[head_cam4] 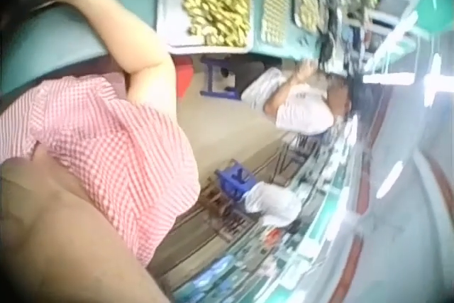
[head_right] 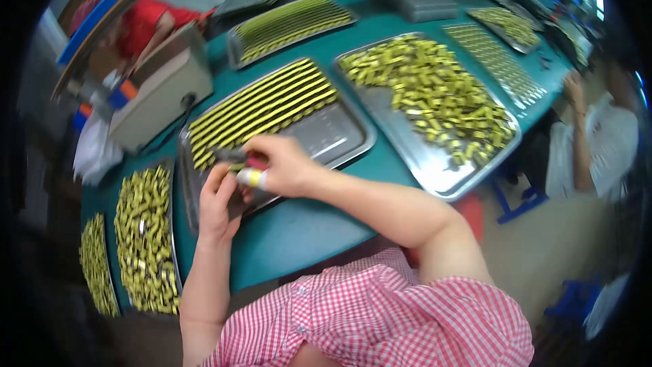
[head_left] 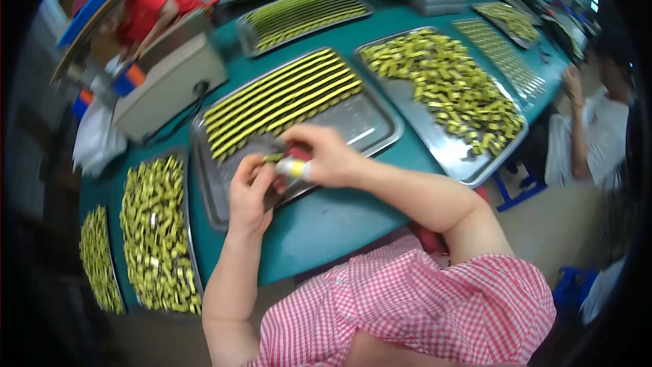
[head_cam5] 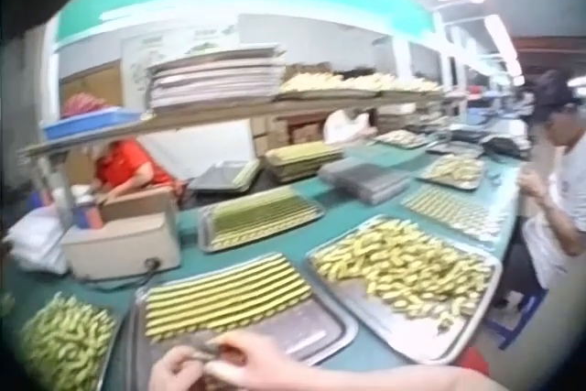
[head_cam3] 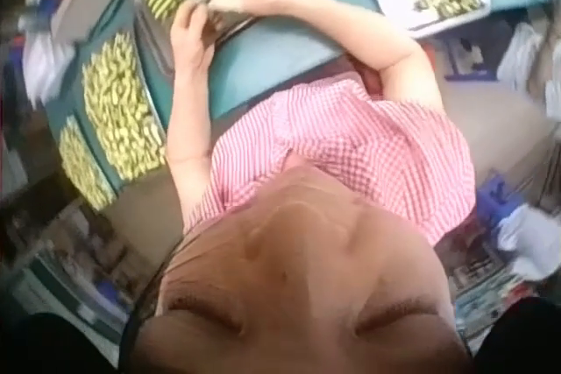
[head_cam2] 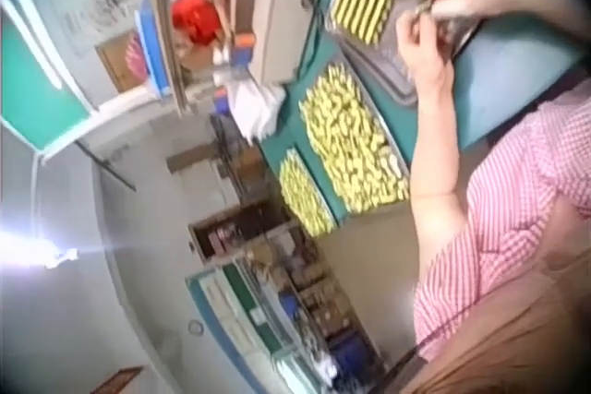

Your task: The person assembles small yellow and black electronic components using a manual hand tool on a production line.

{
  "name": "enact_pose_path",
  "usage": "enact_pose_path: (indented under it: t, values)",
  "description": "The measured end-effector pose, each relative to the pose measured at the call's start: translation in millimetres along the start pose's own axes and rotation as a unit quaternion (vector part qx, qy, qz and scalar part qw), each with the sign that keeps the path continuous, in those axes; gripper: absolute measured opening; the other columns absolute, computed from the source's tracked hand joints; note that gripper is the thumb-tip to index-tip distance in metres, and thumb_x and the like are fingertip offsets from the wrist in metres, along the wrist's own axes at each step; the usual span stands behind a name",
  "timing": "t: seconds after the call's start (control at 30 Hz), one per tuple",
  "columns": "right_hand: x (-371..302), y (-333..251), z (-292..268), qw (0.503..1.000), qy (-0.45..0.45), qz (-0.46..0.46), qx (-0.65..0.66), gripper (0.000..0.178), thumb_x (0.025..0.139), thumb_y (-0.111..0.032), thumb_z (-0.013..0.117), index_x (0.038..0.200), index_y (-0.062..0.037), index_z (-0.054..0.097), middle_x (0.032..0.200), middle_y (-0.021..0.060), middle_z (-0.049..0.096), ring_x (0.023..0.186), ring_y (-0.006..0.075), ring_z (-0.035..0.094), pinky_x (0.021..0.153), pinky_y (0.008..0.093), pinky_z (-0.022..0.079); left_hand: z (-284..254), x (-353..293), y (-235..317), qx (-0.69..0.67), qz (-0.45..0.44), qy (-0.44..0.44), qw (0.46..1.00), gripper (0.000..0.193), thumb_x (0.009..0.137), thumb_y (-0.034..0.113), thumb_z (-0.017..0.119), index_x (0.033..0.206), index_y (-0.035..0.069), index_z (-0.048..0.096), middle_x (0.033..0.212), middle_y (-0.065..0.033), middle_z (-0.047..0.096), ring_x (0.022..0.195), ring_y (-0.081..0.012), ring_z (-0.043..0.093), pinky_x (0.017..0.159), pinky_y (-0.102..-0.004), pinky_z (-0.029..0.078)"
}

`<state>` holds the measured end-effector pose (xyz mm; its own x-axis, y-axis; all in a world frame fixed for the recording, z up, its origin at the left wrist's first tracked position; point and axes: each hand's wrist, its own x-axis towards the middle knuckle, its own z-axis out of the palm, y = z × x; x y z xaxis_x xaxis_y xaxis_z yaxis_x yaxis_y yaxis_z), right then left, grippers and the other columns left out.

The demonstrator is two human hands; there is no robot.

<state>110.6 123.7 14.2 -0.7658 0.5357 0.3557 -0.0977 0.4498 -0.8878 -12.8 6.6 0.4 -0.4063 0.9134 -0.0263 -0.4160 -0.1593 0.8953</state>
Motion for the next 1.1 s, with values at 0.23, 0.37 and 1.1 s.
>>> enact_pose_path:
  t: [0.23,0.37,1.1]
  values:
    - [2,-2,-12,0.992,-0.067,0.062,0.082,0.024,0.078,-0.010,0.065,0.098,0.0001,0.058,0.084,0.0032,0.060,0.080,0.0089,0.053,0.073,0.0249,0.044,-2,0,-3,-0.074,-0.028,-0.002,0.997,0.020,0.084,0.009,0.058,0.100,0.001,0.051,0.081,-0.0087,0.057,0.071,-0.0154,0.055,0.063,-0.0267,0.046]
    - [0,0,-7,0.993,-0.061,0.074,0.073,0.024,0.078,-0.011,0.066,0.098,0.0002,0.058,0.085,0.0032,0.060,0.080,0.0092,0.053,0.074,0.0247,0.044,-5,-3,1,-0.081,-0.061,-0.043,0.994,0.033,0.082,0.010,0.060,0.111,-0.001,0.050,0.082,-0.0088,0.057,0.072,-0.0160,0.055,0.066,-0.0282,0.046]
    - [-5,-12,-16,0.937,0.094,-0.093,-0.324,0.029,0.061,-0.017,0.078,0.080,-0.0029,0.062,0.073,0.0072,0.061,0.062,0.0198,0.060,0.056,0.0292,0.048,-12,-1,13,0.084,0.122,0.022,0.989,0.030,0.082,0.007,0.060,0.109,0.000,0.049,0.098,-0.0120,0.058,0.075,-0.0128,0.054,0.066,-0.0242,0.045]
